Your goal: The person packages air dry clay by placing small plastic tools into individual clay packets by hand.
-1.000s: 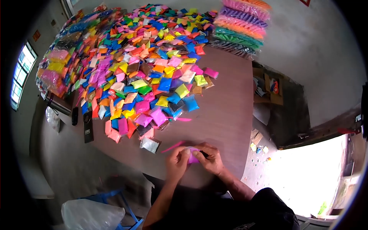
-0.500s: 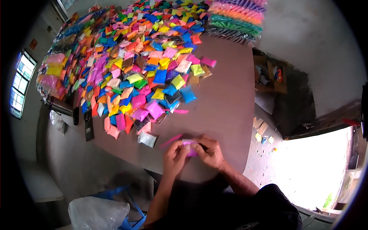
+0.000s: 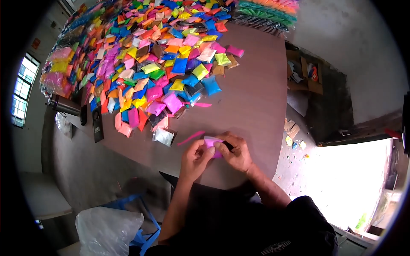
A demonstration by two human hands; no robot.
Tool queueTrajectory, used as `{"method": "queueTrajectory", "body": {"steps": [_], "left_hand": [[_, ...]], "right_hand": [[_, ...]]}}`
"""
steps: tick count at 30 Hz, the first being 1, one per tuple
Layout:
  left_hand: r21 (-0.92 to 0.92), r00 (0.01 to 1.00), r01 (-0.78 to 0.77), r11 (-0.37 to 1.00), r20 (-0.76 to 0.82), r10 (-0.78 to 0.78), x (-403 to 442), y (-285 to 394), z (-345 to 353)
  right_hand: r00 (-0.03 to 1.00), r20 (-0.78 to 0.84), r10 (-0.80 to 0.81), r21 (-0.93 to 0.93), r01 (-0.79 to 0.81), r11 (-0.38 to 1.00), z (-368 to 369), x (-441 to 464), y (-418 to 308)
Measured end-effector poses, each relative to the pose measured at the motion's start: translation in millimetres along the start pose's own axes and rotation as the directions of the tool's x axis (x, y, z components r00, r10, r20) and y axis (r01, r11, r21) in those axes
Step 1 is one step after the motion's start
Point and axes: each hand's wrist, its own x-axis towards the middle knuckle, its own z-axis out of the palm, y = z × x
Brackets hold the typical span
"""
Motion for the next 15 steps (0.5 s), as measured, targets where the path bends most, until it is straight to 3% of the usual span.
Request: {"method": "queueTrajectory", "body": {"steps": [2,3,6,11,15], "left_hand": [[-0.183,1.0,0.03,0.983,0.007,-0.029,-1,9,5],[-0.185,0.999,0.032,0.982,0.006,-0.031,0,9,3],[-0.096,0.998,0.064,0.993,0.033,-0.061,0,2,-3],[0.047,0.995,-0.084,0.995,-0.058,0.086,-4,-11,2],[0.021,1.0,0.015,1.0,-0.008,-0.015,-6,18,0]], "right_hand": [[0.999,0.033,0.007,0.058,-0.009,0.998,-3,0,3],[0.999,0.035,0.01,0.057,-0.012,0.998,-4,-1,2],[0.997,0.08,0.02,0.064,-0.025,0.998,-6,-1,-8],[0.997,0.057,0.059,0.076,-0.064,0.995,-4,-3,-7],[0.994,0.056,0.093,0.076,-0.097,0.992,-4,-3,-12]]}}
